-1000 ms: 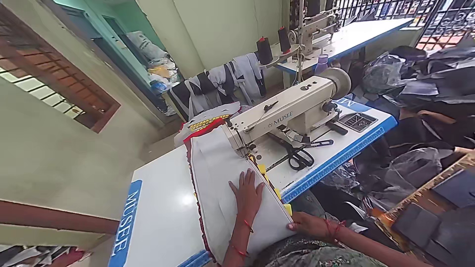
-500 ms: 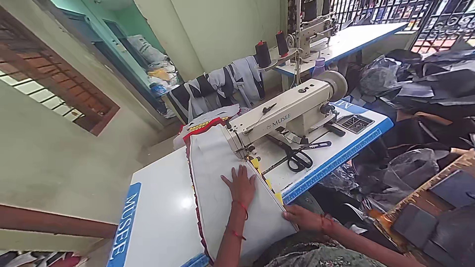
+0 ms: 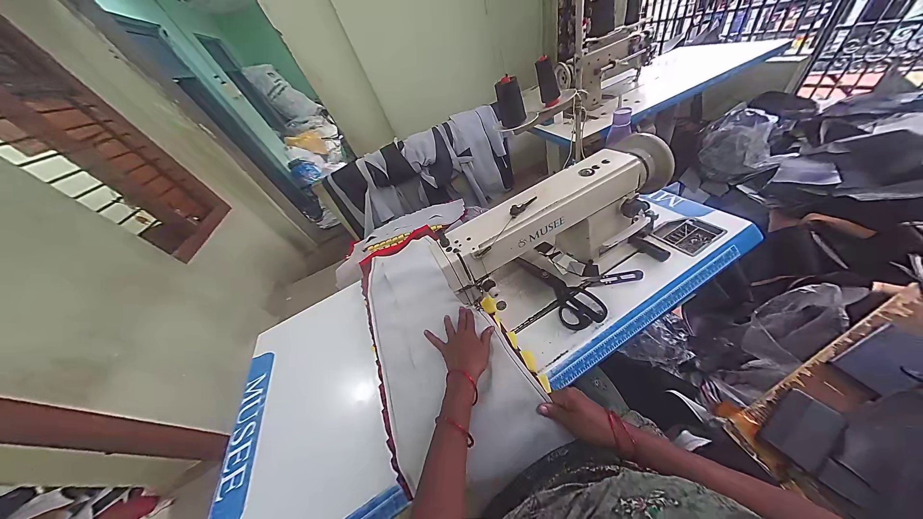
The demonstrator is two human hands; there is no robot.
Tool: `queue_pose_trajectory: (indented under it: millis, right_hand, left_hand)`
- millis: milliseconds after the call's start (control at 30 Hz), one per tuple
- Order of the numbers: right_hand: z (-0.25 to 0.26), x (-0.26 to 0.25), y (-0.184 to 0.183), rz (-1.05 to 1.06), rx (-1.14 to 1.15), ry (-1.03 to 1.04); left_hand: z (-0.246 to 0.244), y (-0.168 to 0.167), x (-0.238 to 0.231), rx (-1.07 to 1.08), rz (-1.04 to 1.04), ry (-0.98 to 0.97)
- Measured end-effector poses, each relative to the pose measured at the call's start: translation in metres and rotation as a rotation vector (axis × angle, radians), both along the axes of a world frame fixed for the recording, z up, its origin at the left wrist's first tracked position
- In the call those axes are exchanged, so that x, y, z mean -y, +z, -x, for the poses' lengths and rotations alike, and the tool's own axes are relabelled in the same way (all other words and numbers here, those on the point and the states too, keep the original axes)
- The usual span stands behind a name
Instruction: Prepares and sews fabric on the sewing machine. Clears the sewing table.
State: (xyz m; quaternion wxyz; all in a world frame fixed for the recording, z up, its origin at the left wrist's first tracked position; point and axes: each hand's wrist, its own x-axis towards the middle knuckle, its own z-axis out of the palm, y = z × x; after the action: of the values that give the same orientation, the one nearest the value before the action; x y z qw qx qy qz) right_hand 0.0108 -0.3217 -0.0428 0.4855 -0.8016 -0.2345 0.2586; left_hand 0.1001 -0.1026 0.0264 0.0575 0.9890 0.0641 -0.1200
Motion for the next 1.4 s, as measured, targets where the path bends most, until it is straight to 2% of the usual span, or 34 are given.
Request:
queue_pose_trajectory:
  millis: [100,200,333,533,667,767,833,933,1100,1233,1400]
  right_hand:
    - [0.006,0.019,-0.014,-0.162,-0.093,0.151]
    - [0.012,0.032,-0.037,-0.118,-0.134,0.286]
    - [0.008,0.019,-0.018,0.038,0.052,0.155]
    - [-0.006,0.000,0.011,-0.005,0.090,0.058]
    - [-0.002,0.001,0.003,-0.087,-0.008,0.029]
    - [0.008,0.019,-0.013,-0.163,-0.087,0.189]
    - [0.009,0.022,-0.024,-0.125,-0.046,0.249]
    - [0.003,0.012,-0.014,-0.035,0.085,0.125]
    - [-0.010,-0.010,0.009,-0.088,0.085,-0.055]
    - [-0.015,-0.020,0.012,-0.155,0.012,-0.060]
    - [0.001,0.001,-0.011,-0.239,-0.079,0.062]
  left_hand:
    - [0.014,0.000,0.005,0.122,0.042,-0.035]
    - [0.028,-0.006,0.007,0.127,0.094,-0.048]
    - [0.017,-0.004,0.001,0.065,0.063,0.010]
    - [-0.014,0.003,-0.007,0.020,0.004,0.005]
    - [-0.007,0.006,0.000,0.043,-0.041,-0.035]
    - [0.017,-0.004,0.008,0.087,0.042,-0.036]
    - [0.023,-0.012,0.009,0.074,0.074,-0.011]
    - [0.009,-0.011,0.006,0.052,0.047,0.011]
    - [-0.020,-0.006,0.002,0.040,0.006,0.015]
    - [-0.025,0.001,0.006,0.013,-0.032,0.016]
    - [0.018,-0.006,0.013,0.079,0.055,-0.005]
